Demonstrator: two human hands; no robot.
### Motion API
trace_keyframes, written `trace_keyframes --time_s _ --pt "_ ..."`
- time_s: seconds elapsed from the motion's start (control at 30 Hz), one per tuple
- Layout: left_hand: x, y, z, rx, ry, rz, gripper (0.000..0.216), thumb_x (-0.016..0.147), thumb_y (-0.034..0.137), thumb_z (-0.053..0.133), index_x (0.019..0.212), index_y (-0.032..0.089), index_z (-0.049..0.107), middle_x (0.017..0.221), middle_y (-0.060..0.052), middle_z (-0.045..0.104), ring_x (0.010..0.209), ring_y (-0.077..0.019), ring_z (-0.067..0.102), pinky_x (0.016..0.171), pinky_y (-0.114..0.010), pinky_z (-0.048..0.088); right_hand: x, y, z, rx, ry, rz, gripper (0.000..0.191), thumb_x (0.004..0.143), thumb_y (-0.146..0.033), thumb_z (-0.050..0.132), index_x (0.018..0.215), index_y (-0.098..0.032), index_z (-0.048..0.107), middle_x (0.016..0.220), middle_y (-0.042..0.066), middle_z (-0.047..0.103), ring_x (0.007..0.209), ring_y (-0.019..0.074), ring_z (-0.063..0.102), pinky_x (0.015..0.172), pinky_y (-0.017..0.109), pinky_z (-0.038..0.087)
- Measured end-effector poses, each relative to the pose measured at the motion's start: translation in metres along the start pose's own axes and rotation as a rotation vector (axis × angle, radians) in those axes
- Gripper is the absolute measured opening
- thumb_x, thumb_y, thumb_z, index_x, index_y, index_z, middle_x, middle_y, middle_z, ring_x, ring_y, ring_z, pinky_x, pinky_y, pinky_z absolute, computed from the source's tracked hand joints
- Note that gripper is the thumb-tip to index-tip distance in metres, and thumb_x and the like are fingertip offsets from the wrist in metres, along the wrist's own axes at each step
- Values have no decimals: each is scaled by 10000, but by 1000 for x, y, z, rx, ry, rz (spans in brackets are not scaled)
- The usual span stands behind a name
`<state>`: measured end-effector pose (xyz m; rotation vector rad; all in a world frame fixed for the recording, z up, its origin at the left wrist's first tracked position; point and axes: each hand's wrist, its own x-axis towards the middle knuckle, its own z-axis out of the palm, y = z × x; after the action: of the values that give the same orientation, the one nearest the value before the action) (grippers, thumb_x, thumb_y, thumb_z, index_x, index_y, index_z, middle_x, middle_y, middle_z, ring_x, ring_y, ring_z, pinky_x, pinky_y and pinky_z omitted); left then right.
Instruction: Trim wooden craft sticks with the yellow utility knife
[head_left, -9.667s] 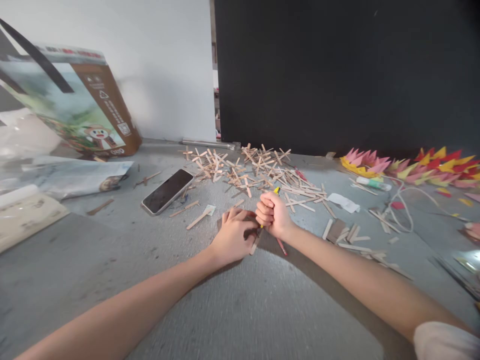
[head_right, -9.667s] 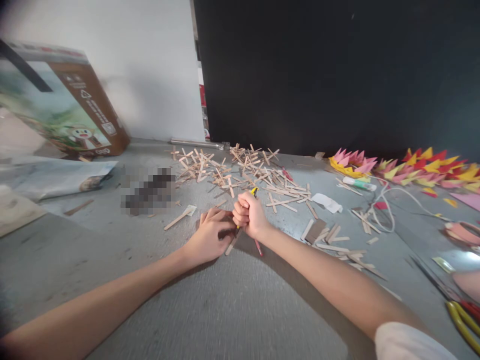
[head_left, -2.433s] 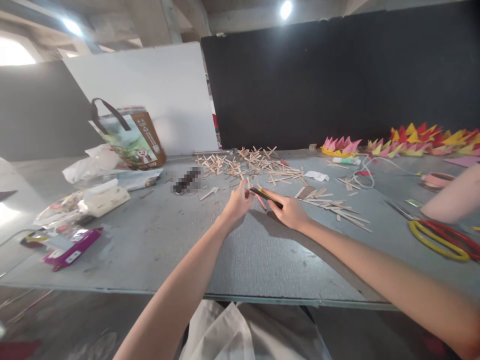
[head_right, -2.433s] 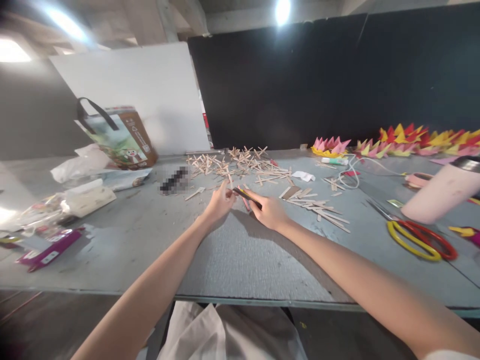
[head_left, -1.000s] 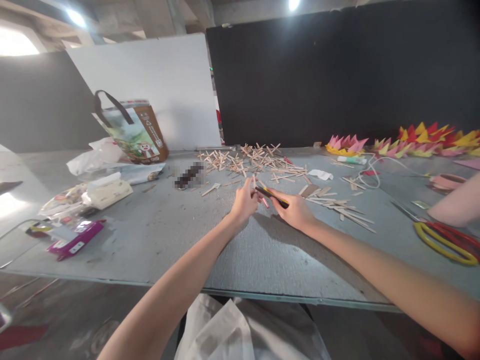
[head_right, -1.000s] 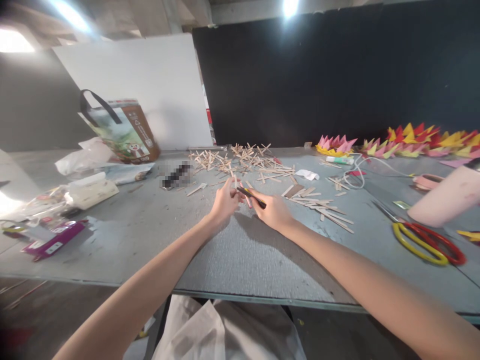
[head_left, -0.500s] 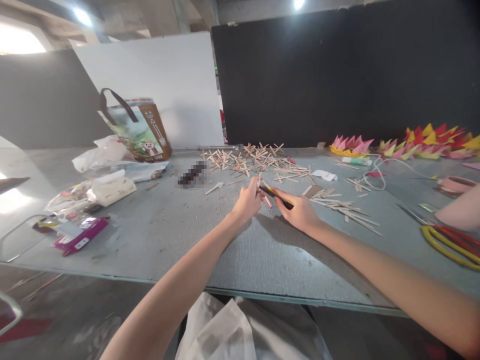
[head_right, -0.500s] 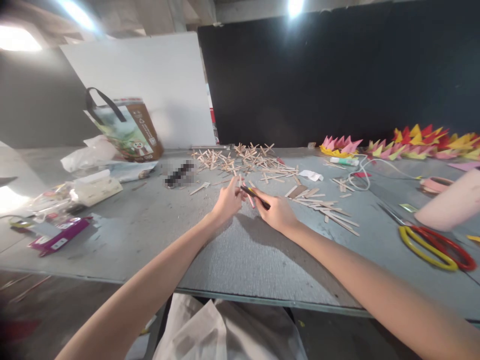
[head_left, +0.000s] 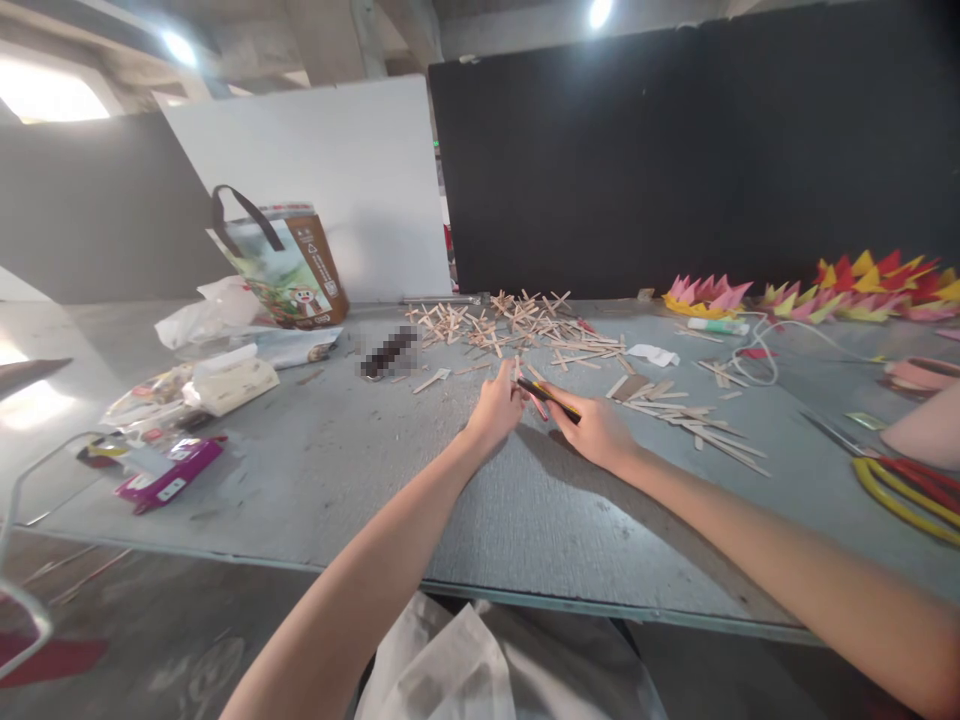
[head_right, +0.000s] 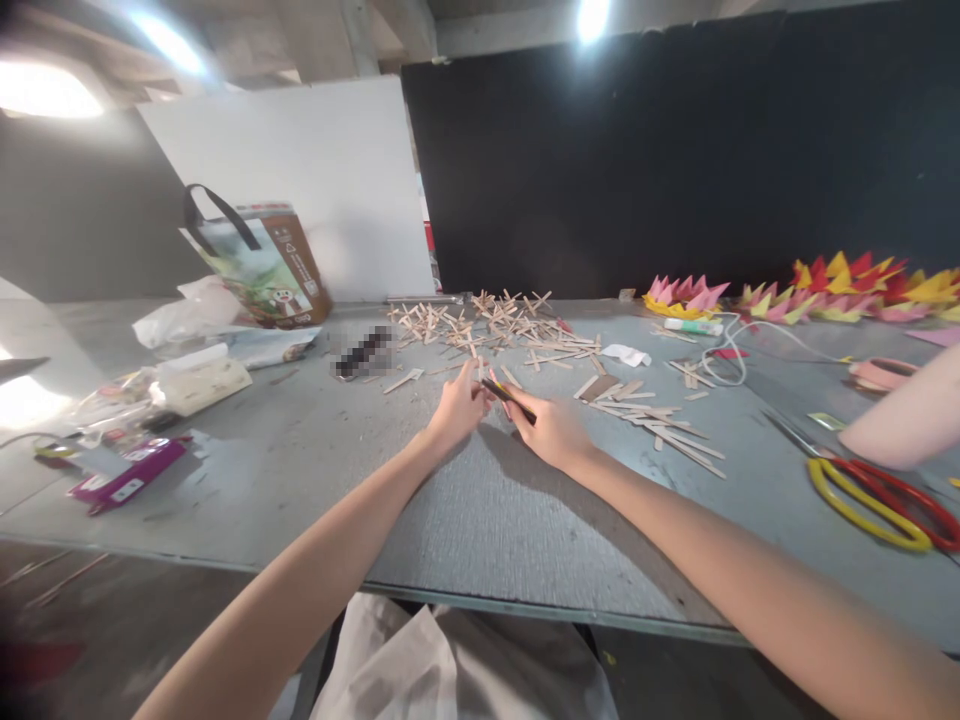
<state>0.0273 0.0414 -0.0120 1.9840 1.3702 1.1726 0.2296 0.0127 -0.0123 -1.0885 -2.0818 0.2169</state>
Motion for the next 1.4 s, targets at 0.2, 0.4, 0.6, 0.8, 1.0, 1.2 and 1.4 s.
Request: trace_keyframes --time_s 0.2,0.4,0.6,0.8,1.0,1.2,1.4 --pt "-2 0 -1 -29 -2 -1 817 878 67 472 1649 240 265 809 -29 751 668 -163 684 794 -291 548 0 4 3 61 -26 -5 446 1043 -324 525 1472 -275 642 1202 52 800 794 255 809 684 315 633" --pt "-2 3 -3 8 -17 25 760 892 70 454 1624 256 364 796 -9 729 646 -122 641 753 -231 518 0 5 3 72 -22 -9 447 1046 -318 520 1471 -257 642 1153 67 816 958 285 807 804 338 645" --pt "-1 1 -4 44 -24 30 725 891 70 460 1597 230 416 821 -21 738 674 -130 650 767 -229 515 0 5 3 74 -25 -15 453 1048 -314 521 1483 -249 629 1116 66 824 922 285 811 781 345 649" --pt "-1 0 -3 60 -7 18 713 899 76 463 1590 247 431 839 -38 750 667 -148 650 752 -241 514 0 5 3 94 -44 -18 483 1043 -318 519 1517 -255 591 1099 50 831 772 249 802 666 306 629" --pt "-1 1 -4 80 6 27 726 889 67 466 1588 263 434 834 -27 749 658 -148 639 790 -256 517 -1 2 1 93 -75 8 483 1057 -345 483 1531 -307 569 1283 44 772 531 148 695 524 251 540" --pt "-2 4 -6 84 0 36 726 885 61 472 1583 259 438 826 -23 744 660 -146 628 795 -255 505 -1 0 0 116 -67 7 480 1056 -335 488 1529 -324 568 1273 29 778 460 113 611 501 239 498" --pt "-2 5 -7 93 -11 20 731 900 60 460 1601 261 408 865 -34 759 702 -147 650 803 -248 502 -1 2 2 106 -73 15 481 1053 -344 494 1526 -314 574 1169 27 816 406 106 539 461 249 442"
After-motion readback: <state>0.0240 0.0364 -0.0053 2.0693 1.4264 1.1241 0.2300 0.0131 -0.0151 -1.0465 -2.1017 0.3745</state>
